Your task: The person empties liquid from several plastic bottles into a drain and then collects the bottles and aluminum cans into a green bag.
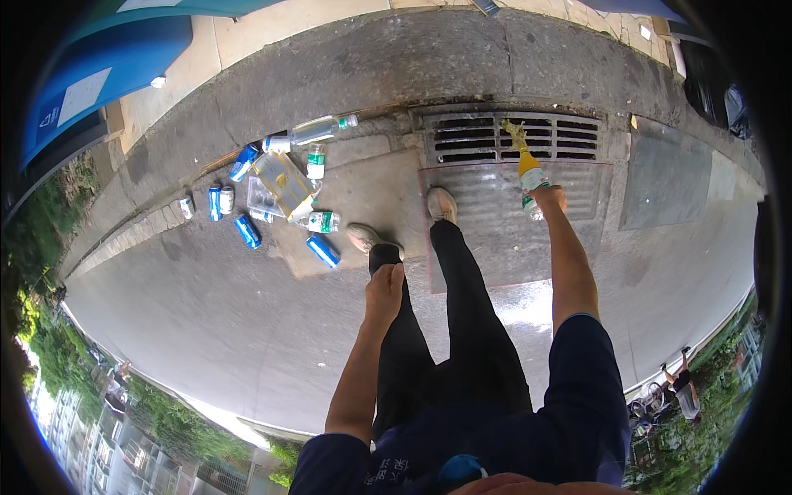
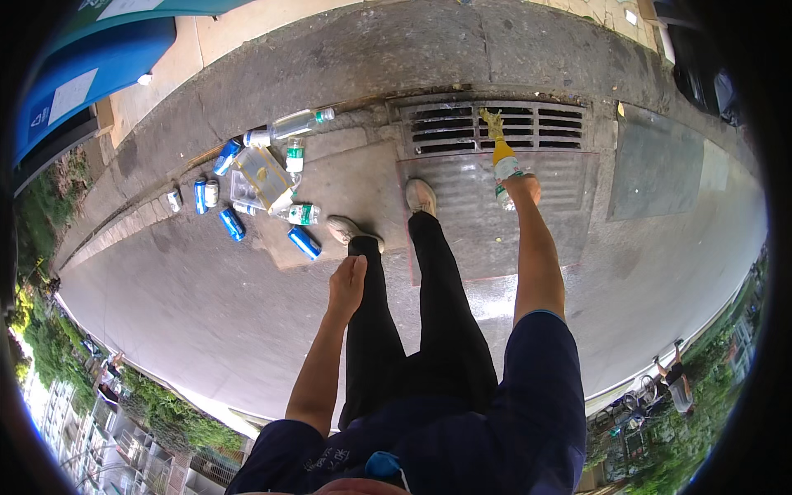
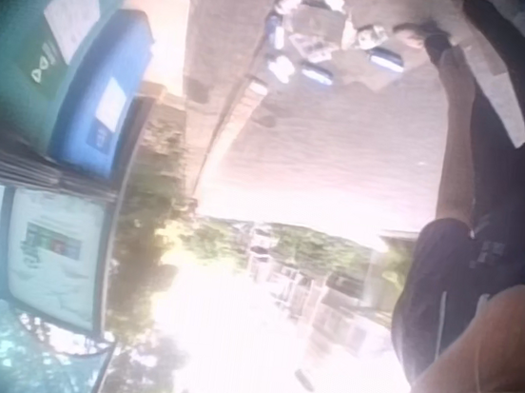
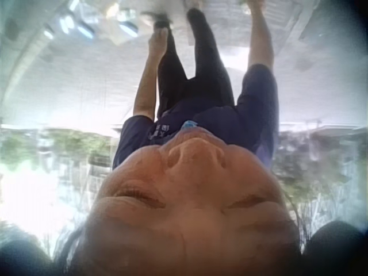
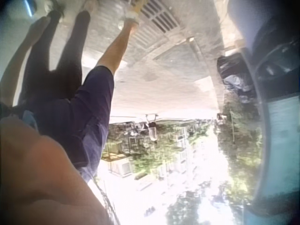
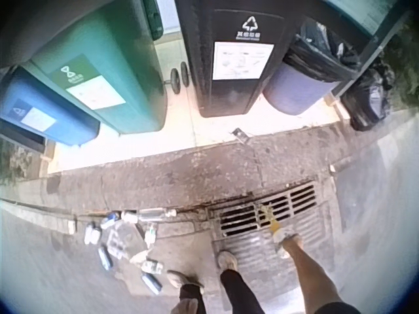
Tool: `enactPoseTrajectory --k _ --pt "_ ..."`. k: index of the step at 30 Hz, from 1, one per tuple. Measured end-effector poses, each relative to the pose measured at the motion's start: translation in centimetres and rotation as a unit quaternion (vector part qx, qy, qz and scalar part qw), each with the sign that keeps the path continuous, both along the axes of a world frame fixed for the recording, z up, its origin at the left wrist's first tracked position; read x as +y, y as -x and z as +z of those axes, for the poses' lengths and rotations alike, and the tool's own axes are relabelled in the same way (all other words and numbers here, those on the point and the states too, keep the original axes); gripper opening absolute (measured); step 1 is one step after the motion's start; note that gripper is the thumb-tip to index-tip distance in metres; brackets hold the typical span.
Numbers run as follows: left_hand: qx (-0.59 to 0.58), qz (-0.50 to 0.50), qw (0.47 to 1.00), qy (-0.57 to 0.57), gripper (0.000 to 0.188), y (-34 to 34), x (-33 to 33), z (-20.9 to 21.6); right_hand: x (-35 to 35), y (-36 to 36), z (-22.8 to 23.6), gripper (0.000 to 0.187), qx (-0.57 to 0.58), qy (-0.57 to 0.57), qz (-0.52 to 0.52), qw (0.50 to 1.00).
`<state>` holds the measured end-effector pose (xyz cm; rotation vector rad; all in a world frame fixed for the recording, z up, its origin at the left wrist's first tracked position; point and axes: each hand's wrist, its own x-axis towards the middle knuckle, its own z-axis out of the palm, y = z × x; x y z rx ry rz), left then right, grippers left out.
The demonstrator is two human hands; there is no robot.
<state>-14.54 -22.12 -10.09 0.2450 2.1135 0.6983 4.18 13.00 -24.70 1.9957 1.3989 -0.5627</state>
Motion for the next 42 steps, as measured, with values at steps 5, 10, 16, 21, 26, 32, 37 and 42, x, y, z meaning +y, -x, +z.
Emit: enactPoseTrajectory --k 5,10,16,21,26,32,37,42 --pt "-0.021 0.019 1.0 0.006 0.033 -0.4 0.2 0.3 1.0 -0.3 0.4 0.06 -0.015 0.004 -0.014 1.0" --pt "-0.027 0.029 0.999 0.016 0.032 -0.6 -0.2 0.7 1.4 0.0 1.9 0.073 -0.03 -0.013 -0.042 0.999" --pt "-0.008 0.04 0.999 0.005 0.031 -0.8 -0.7 1.0 2.3 -1.1 3.4 0.072 -0.037 -0.037 0.004 0.999" --pt "-0.003 0.053 0.999 0.005 0.031 -0.9 -0.8 1.4 2.7 -0.8 4.9 0.063 -0.031 -0.026 0.047 0.998" --pt "0.001 0.056 0.998 -0.014 0.031 -1.1 -1.1 1.9 3.1 -1.3 6.3 0.058 -0.052 -0.062 0.065 0.995" --pt "-0.001 0.071 0.997 -0.011 0.034 -0.9 -0.7 4.8 4.1 -2.3 9.1 0.055 -0.054 -0.066 0.056 0.995" --pt "0.029 0.083 0.996 -0.023 0.034 -1.2 -1.4 6.5 4.1 -3.0 12.6 0.053 -0.041 -0.041 0.088 0.994" --pt "0.014 0.102 0.994 -0.031 0.033 -1.2 -1.4 9.3 4.4 -3.8 16.1 0.051 -0.051 -0.061 0.104 0.991"
